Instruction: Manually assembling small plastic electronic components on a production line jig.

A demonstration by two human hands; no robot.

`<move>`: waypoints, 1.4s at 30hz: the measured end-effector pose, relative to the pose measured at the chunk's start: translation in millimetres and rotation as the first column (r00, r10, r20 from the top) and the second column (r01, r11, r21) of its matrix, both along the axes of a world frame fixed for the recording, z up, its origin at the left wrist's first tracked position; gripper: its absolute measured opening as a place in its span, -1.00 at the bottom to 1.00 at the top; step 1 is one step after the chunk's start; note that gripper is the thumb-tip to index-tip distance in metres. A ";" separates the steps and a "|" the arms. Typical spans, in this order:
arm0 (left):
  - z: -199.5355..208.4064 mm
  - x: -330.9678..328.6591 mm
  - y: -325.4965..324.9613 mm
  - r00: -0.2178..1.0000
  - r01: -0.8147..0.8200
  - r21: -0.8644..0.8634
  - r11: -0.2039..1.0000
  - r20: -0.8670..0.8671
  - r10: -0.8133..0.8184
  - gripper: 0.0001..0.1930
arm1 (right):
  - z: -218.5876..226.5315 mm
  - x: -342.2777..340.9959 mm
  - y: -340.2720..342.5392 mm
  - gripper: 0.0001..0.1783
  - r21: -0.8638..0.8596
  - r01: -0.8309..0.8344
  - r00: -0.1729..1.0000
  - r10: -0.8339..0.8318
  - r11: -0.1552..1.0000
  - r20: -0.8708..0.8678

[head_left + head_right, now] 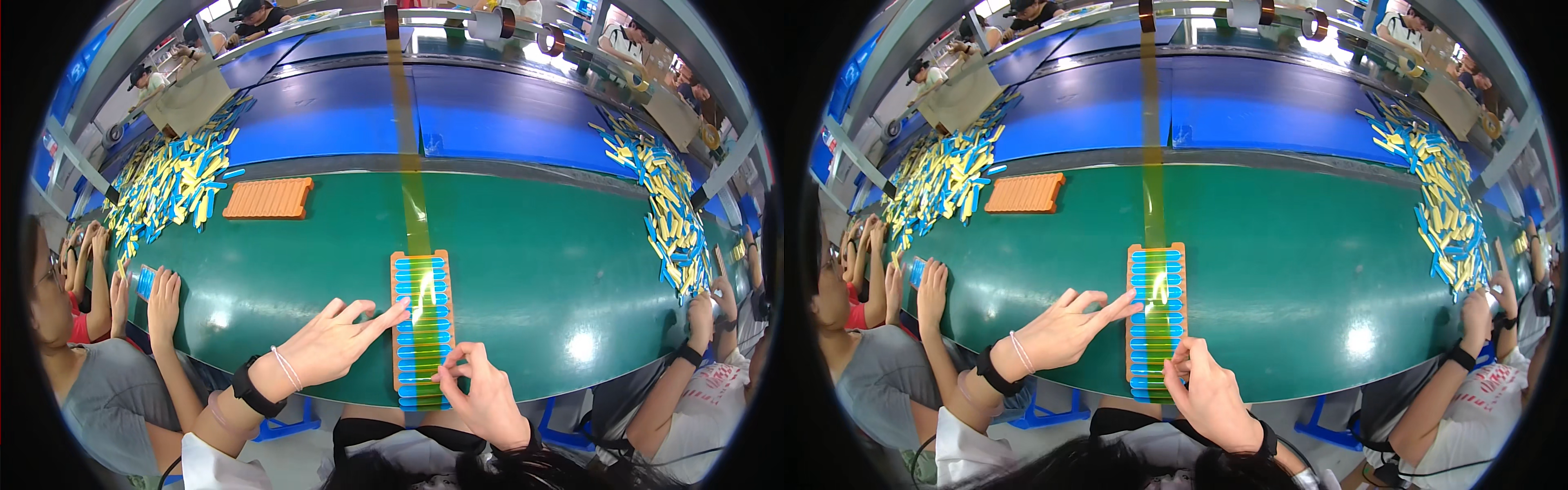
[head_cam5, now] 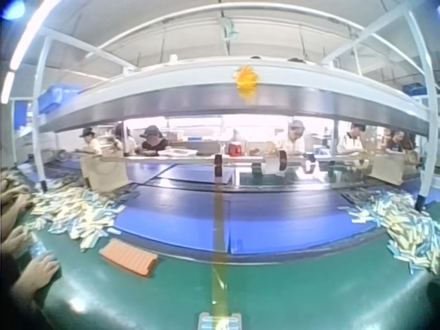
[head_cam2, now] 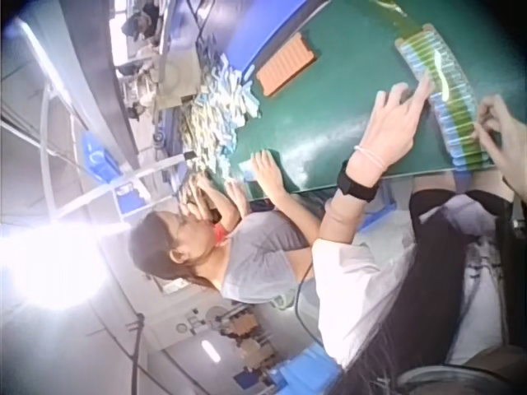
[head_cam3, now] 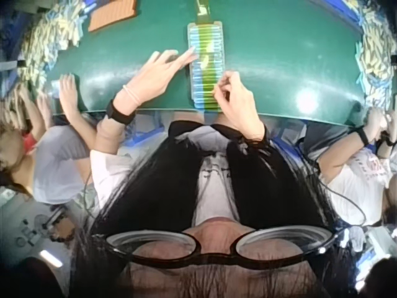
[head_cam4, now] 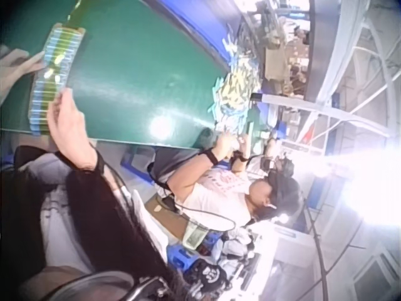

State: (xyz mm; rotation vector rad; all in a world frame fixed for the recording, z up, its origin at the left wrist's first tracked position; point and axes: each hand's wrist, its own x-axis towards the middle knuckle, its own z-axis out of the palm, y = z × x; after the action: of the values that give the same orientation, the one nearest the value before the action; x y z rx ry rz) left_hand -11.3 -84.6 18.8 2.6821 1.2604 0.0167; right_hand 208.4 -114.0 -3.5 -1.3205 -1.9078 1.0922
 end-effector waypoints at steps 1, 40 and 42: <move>1.8 0.8 1.6 1.000 -0.004 -0.019 1.000 -0.015 0.003 -0.27 | -0.4 0.0 1.1 -0.75 0.001 -0.001 1.000 0.001 1.000 -0.009; -24.3 26.4 161.4 0.364 -0.469 -0.312 0.826 0.784 0.503 -0.76 | 29.3 -70.3 136.6 -0.64 0.369 -0.131 0.914 -0.031 0.920 0.404; -32.1 23.7 169.2 0.372 -0.438 -0.361 0.823 0.761 0.531 -0.75 | 37.7 -69.4 142.3 -0.75 0.248 -0.052 0.906 -0.058 0.967 0.418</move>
State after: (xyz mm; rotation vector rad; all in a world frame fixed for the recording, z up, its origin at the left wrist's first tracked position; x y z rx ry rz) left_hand 12.4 84.6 -13.3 1.6158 1.5054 1.1586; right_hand 139.0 28.3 34.2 -1.4965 -2.2635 0.5550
